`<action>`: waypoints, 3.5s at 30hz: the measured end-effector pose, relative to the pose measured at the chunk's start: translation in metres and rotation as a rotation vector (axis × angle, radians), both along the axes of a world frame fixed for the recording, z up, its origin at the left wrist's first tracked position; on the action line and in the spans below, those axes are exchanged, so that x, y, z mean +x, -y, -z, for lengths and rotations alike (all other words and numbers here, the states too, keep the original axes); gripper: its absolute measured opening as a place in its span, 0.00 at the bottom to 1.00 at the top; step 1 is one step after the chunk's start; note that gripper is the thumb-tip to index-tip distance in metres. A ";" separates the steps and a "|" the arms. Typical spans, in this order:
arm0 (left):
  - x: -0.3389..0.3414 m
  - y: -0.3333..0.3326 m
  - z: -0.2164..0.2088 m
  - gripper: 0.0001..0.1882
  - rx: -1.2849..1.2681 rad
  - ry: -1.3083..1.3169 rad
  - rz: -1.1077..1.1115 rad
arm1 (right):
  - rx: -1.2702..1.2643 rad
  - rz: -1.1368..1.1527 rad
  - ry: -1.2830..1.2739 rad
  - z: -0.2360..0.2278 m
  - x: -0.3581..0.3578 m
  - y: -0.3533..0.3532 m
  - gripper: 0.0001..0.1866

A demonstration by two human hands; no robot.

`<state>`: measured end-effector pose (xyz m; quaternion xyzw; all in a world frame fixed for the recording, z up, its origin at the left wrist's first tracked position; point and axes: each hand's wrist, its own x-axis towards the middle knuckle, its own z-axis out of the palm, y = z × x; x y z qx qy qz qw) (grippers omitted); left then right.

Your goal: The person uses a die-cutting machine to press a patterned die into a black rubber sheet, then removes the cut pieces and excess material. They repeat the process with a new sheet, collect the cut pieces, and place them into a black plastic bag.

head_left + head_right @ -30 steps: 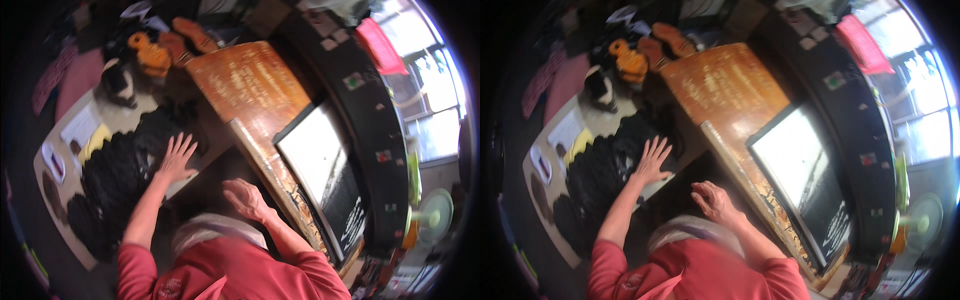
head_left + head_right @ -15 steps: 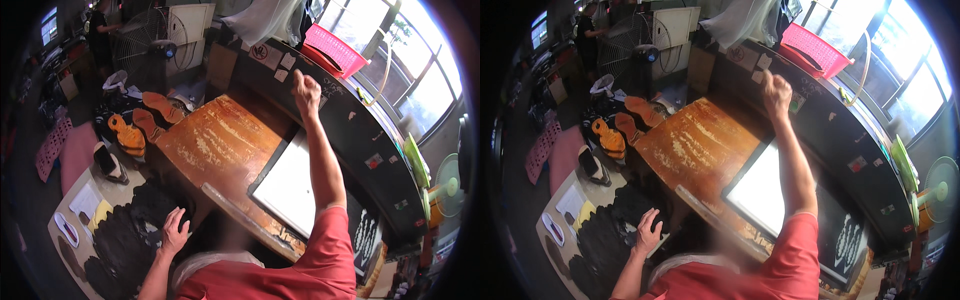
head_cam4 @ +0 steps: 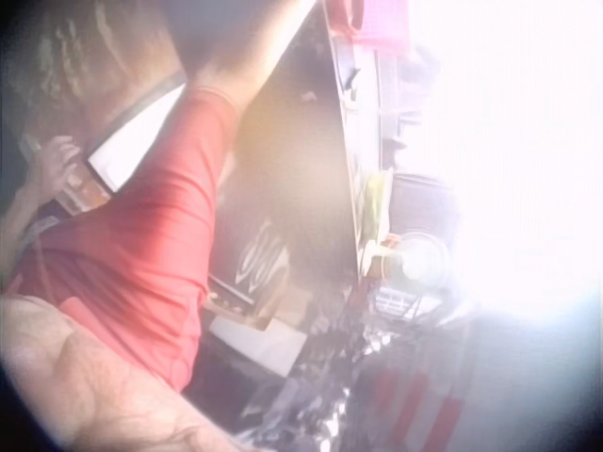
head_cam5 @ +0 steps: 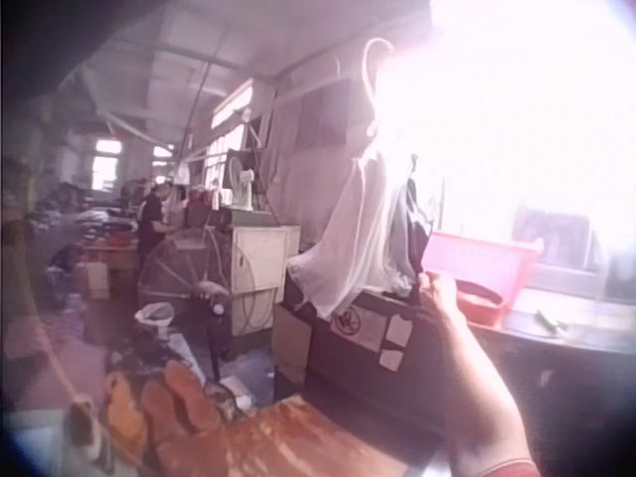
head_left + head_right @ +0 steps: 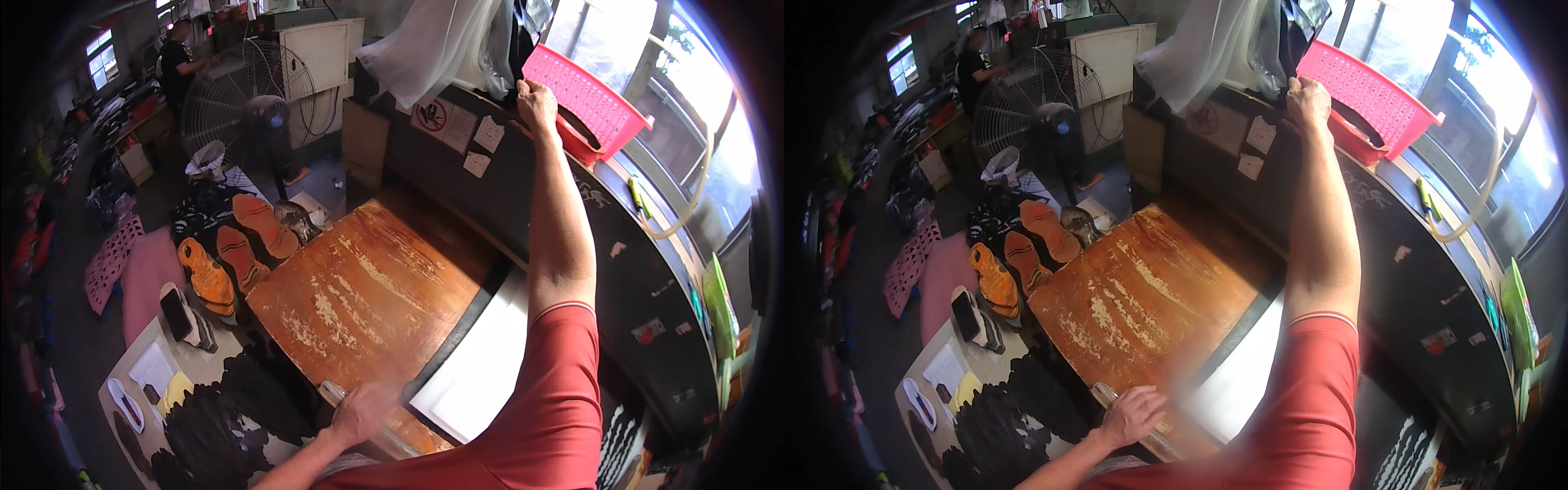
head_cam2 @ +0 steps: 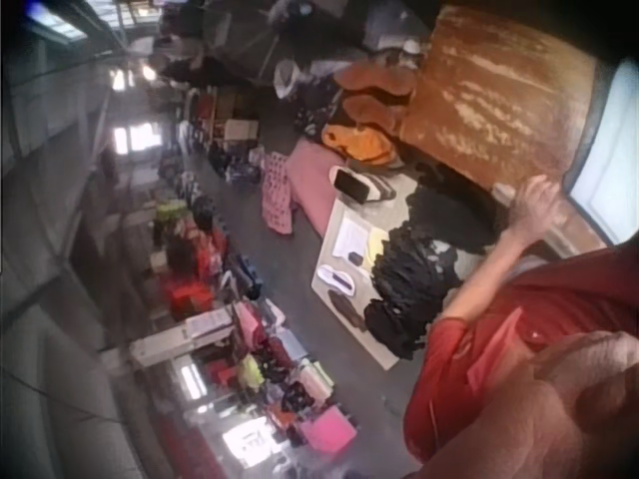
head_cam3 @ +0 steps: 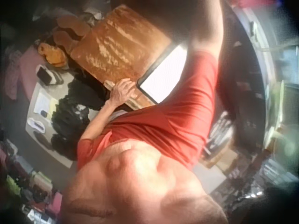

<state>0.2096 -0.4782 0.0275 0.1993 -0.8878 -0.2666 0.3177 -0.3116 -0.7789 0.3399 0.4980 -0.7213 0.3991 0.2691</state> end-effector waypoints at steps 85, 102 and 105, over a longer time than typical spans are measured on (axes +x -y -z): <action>0.493 -0.303 -0.031 0.15 0.604 -0.739 -0.866 | 1.236 -1.602 1.107 0.260 0.714 -0.389 0.14; 0.391 -0.354 -0.013 0.14 0.582 -0.629 -1.040 | 1.627 -1.639 1.220 0.302 0.651 -0.393 0.11; 0.384 -0.371 -0.010 0.21 0.723 -0.651 -1.185 | 1.491 -1.646 1.295 0.313 0.654 -0.407 0.10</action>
